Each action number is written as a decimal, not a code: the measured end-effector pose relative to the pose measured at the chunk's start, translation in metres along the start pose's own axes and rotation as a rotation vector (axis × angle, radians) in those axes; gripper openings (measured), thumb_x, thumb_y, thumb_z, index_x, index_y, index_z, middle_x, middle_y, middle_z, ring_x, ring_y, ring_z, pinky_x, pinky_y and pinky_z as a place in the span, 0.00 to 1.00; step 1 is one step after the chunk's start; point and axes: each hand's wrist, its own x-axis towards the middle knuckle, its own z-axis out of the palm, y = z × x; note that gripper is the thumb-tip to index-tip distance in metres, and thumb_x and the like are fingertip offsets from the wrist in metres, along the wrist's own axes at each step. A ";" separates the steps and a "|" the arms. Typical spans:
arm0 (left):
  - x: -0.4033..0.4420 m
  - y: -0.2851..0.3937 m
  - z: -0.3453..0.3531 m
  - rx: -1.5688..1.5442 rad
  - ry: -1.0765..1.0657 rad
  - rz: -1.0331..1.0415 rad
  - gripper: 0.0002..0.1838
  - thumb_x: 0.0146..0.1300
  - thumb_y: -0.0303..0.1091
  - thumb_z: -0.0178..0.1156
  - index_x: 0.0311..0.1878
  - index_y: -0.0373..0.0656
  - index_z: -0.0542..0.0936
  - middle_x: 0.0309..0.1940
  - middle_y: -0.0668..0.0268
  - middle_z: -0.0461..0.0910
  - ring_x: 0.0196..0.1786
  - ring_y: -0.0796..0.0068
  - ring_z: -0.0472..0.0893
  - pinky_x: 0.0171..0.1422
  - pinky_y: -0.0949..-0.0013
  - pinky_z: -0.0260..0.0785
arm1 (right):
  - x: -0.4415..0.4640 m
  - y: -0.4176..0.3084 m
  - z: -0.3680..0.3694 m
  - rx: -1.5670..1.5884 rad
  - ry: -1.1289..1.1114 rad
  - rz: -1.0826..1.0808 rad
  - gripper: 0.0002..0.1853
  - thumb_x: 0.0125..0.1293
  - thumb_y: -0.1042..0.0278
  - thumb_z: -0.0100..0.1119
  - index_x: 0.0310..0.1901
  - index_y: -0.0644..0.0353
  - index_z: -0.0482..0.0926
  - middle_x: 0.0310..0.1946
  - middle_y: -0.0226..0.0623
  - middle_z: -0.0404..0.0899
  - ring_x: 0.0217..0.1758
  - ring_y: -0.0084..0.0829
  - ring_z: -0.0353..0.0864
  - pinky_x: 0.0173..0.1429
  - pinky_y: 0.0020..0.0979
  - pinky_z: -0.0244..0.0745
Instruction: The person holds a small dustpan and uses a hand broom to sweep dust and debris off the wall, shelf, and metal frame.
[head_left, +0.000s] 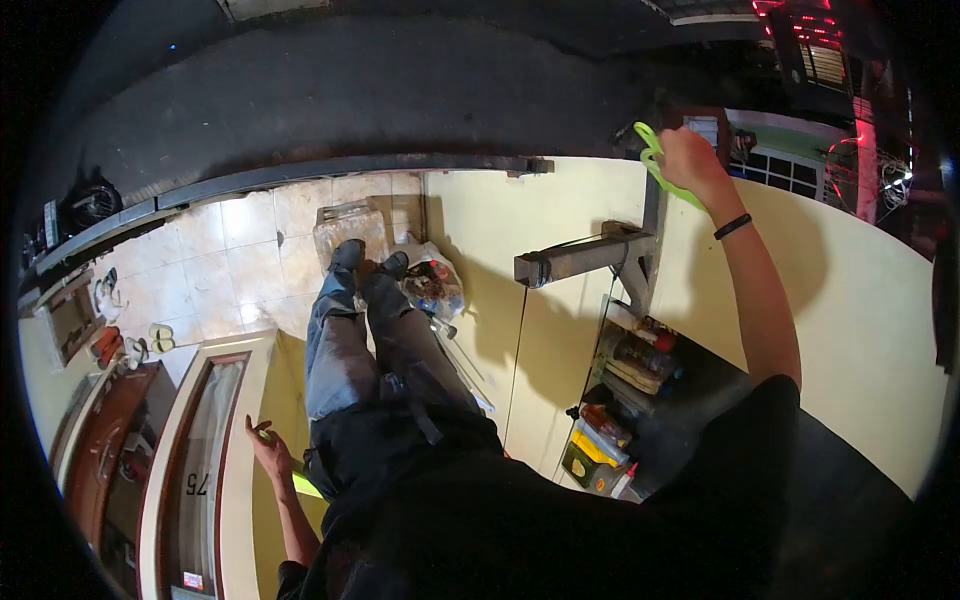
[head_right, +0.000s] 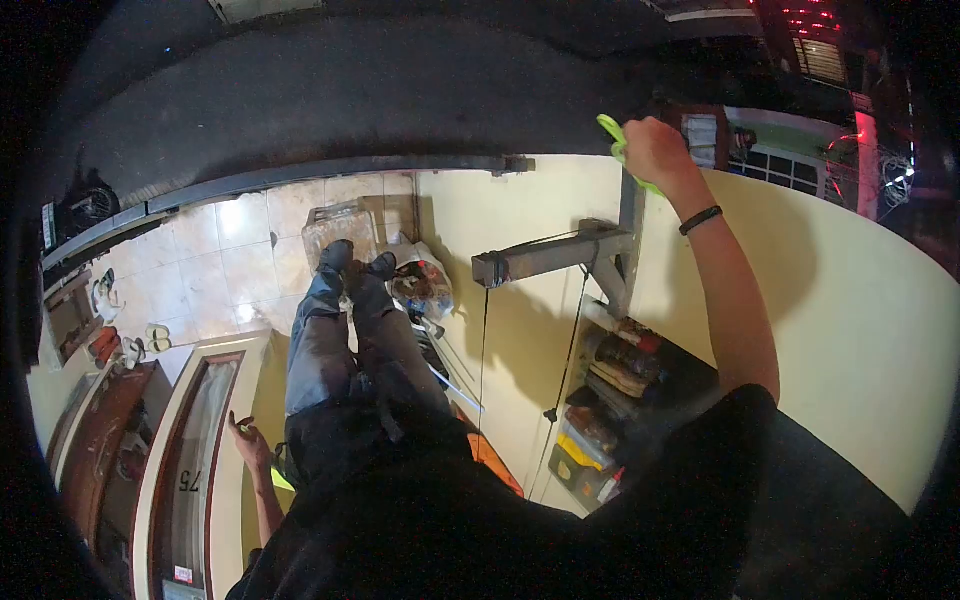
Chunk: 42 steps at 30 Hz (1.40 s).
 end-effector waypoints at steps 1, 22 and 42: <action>-0.003 -0.010 0.000 -0.001 -0.009 -0.005 0.37 0.67 0.18 0.51 0.80 0.42 0.59 0.50 0.56 0.83 0.39 0.65 0.81 0.41 0.65 0.73 | 0.003 -0.004 -0.003 0.037 0.063 -0.025 0.15 0.64 0.57 0.68 0.39 0.64 0.87 0.36 0.58 0.86 0.42 0.57 0.87 0.46 0.51 0.83; -0.007 -0.024 0.019 0.105 -0.097 0.048 0.37 0.67 0.19 0.50 0.80 0.43 0.58 0.49 0.52 0.84 0.47 0.56 0.84 0.52 0.59 0.76 | 0.001 -0.031 0.049 0.110 -0.176 -0.108 0.20 0.71 0.54 0.64 0.40 0.68 0.84 0.38 0.60 0.84 0.44 0.59 0.85 0.51 0.53 0.78; -0.004 -0.031 0.023 0.048 -0.111 0.081 0.37 0.66 0.19 0.52 0.80 0.42 0.58 0.51 0.53 0.83 0.45 0.61 0.84 0.50 0.62 0.76 | 0.014 -0.030 0.036 0.490 -0.022 0.116 0.23 0.72 0.52 0.64 0.37 0.71 0.86 0.35 0.61 0.85 0.42 0.52 0.89 0.44 0.46 0.81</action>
